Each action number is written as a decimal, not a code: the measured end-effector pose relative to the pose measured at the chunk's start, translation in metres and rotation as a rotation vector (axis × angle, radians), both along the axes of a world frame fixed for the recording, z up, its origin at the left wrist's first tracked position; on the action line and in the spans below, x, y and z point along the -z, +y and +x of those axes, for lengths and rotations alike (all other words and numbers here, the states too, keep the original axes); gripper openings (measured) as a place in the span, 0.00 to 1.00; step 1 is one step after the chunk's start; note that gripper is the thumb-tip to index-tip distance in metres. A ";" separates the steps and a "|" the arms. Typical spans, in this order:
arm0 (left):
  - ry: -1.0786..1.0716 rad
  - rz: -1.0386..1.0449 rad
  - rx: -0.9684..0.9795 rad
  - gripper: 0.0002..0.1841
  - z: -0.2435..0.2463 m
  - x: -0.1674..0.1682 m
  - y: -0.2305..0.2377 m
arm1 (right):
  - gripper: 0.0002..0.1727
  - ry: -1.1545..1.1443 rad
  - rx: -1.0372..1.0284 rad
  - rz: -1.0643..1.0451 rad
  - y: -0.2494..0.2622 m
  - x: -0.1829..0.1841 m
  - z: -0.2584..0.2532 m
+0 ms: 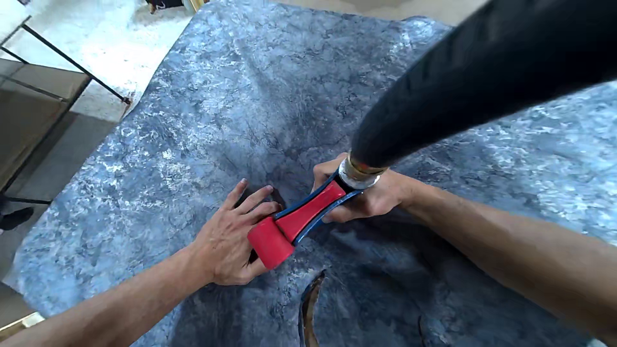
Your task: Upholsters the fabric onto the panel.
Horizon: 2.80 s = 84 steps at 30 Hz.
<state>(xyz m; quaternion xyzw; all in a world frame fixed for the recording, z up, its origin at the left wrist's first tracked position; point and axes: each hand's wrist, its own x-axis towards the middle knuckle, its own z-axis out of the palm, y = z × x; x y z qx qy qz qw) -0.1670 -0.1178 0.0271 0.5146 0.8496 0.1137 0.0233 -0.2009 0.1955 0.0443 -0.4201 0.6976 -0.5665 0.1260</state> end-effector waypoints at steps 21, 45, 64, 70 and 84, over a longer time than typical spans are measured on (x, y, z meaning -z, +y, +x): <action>0.065 -0.035 -0.061 0.36 0.004 0.001 0.004 | 0.18 -0.008 0.021 -0.047 -0.001 -0.001 0.002; 0.064 -0.037 -0.207 0.41 0.009 -0.003 0.007 | 0.18 0.080 0.104 -0.059 -0.004 0.006 -0.003; 0.119 -0.016 -0.309 0.42 0.011 -0.006 0.009 | 0.24 0.142 0.239 -0.019 -0.005 0.010 0.006; 0.111 -0.027 -0.308 0.42 0.011 -0.006 0.009 | 0.22 0.113 0.178 -0.061 -0.006 0.010 0.002; 0.179 0.312 -0.353 0.18 0.046 -0.006 -0.002 | 0.18 -0.034 0.803 -0.282 0.034 -0.029 0.082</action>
